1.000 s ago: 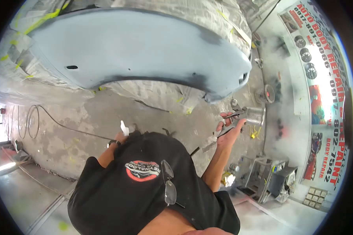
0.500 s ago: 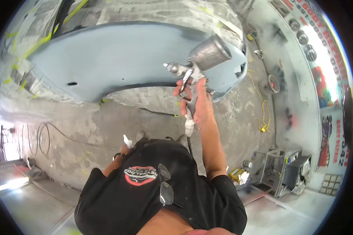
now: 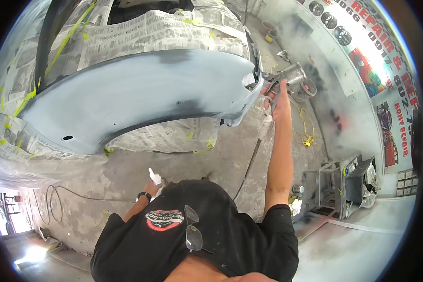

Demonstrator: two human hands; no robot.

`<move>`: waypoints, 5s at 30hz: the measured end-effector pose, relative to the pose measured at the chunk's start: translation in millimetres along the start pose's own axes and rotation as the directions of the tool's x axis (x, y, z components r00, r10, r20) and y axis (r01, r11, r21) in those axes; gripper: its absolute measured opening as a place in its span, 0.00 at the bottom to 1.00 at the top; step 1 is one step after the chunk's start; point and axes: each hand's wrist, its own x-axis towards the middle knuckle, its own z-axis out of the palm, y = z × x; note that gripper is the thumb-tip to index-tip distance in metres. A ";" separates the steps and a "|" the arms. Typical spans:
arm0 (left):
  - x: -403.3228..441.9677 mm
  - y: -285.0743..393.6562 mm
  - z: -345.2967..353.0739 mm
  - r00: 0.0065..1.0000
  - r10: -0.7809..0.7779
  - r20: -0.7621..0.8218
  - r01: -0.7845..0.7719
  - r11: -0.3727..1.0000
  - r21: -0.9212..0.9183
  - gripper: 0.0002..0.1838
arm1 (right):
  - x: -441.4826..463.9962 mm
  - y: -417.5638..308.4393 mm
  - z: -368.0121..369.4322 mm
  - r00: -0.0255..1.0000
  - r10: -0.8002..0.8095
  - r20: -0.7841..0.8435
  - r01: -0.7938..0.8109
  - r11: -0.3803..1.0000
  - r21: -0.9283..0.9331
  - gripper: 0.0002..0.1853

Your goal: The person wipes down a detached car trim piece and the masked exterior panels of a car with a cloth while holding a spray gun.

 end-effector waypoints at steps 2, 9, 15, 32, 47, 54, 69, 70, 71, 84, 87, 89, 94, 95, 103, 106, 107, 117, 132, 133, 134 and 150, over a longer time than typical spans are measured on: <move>21.2 -14.3 17.4 1.000 -0.028 0.002 0.028 0.998 0.062 0.37 | 13.4 -2.5 -10.4 1.000 0.018 -0.019 -0.018 1.000 0.009 0.35; 19.6 -46.1 31.9 1.000 -0.024 0.014 0.023 0.998 0.065 0.38 | -28.2 3.4 43.9 0.998 -0.065 0.018 0.066 0.997 -0.040 0.27; -22.9 -33.6 -14.4 0.997 -0.070 -0.015 0.070 0.998 0.003 0.39 | -114.0 -1.0 171.4 0.946 0.054 0.320 -0.003 0.988 -0.157 0.30; -33.0 -180.9 9.4 0.965 -0.256 0.048 0.251 0.963 0.100 0.34 | -234.3 105.8 322.7 0.449 0.420 0.788 0.042 0.871 -0.489 0.26; 21.8 -45.9 -8.7 0.997 -0.029 -0.078 0.041 0.988 0.146 0.36 | -131.9 84.1 -9.6 0.956 0.006 -0.295 -0.023 0.998 -0.057 0.26; 22.3 -29.4 -4.4 0.998 -0.039 -0.052 0.038 0.999 -0.016 0.36 | -163.9 128.5 43.3 0.995 0.062 -0.075 -0.076 0.979 -0.191 0.28; -54.1 -112.2 -7.1 0.910 -0.405 -0.090 0.383 0.903 -0.193 0.33 | -273.4 189.5 264.5 0.712 0.297 0.636 0.097 0.856 -0.508 0.20; -57.0 -116.8 -1.0 0.899 -0.428 -0.089 0.408 0.895 -0.177 0.33 | -273.9 194.4 265.2 0.704 0.299 0.644 0.106 0.853 -0.511 0.20; -58.2 -121.5 3.2 0.889 -0.449 -0.088 0.432 0.887 -0.160 0.33 | -274.3 197.7 266.3 0.698 0.299 0.651 0.115 0.850 -0.514 0.20; -57.9 -95.0 -20.8 0.909 -0.416 0.013 0.411 0.892 -0.187 0.33 | -284.6 197.4 268.7 0.691 0.326 0.645 0.090 0.846 -0.525 0.20; -47.8 -100.9 -9.7 0.923 -0.384 -0.018 0.380 0.917 -0.119 0.32 | -283.0 190.1 275.0 0.682 0.273 0.678 0.146 0.858 -0.493 0.21; -49.1 -93.5 -12.1 0.920 -0.390 -0.030 0.382 0.912 -0.152 0.31 | -282.8 186.3 286.2 0.679 0.206 0.705 0.184 0.881 -0.435 0.21; -37.8 -98.6 -9.0 0.904 -0.426 -0.034 0.407 0.882 -0.238 0.29 | -289.4 174.4 313.9 0.636 0.229 0.737 0.207 0.869 -0.449 0.21; -40.1 -95.5 -13.9 0.897 -0.441 -0.019 0.425 0.874 -0.236 0.28 | -291.6 175.5 319.2 0.621 0.238 0.746 0.225 0.858 -0.461 0.20; -51.4 -117.4 -39.1 0.899 -0.436 -0.051 0.391 0.848 -0.359 0.28 | -319.5 210.1 382.2 0.611 0.331 0.719 0.224 0.799 -0.558 0.20; -55.2 -140.9 -44.1 0.901 -0.432 -0.043 0.389 0.848 -0.359 0.29 | -330.7 227.6 410.7 0.618 0.358 0.700 0.258 0.749 -0.611 0.20; -55.0 -149.2 -44.3 0.901 -0.433 -0.031 0.394 0.845 -0.361 0.30 | -333.2 233.6 419.2 0.621 0.368 0.692 0.272 0.727 -0.630 0.20; -73.6 -201.4 -56.2 0.844 -0.536 0.002 0.502 0.789 -0.354 0.29 | -349.6 295.9 449.6 0.643 0.321 0.695 0.308 0.723 -0.619 0.22; -31.2 -161.3 -68.3 0.916 -0.400 0.031 0.388 0.866 -0.316 0.33 | -346.1 306.0 438.9 0.598 0.316 0.737 0.331 0.740 -0.586 0.20; -31.6 -156.4 -70.1 0.916 -0.400 0.031 0.384 0.853 -0.353 0.33 | -347.3 304.3 440.2 0.601 0.308 0.738 0.319 0.754 -0.574 0.20; -33.3 -154.3 -73.5 0.927 -0.373 0.024 0.358 0.865 -0.351 0.33 | -348.3 302.1 441.9 0.604 0.299 0.739 0.307 0.768 -0.562 0.20; -54.8 -188.7 -57.6 0.873 -0.485 -0.058 0.440 0.832 -0.338 0.30 | -357.0 290.7 452.6 0.599 0.275 0.752 0.271 0.814 -0.513 0.19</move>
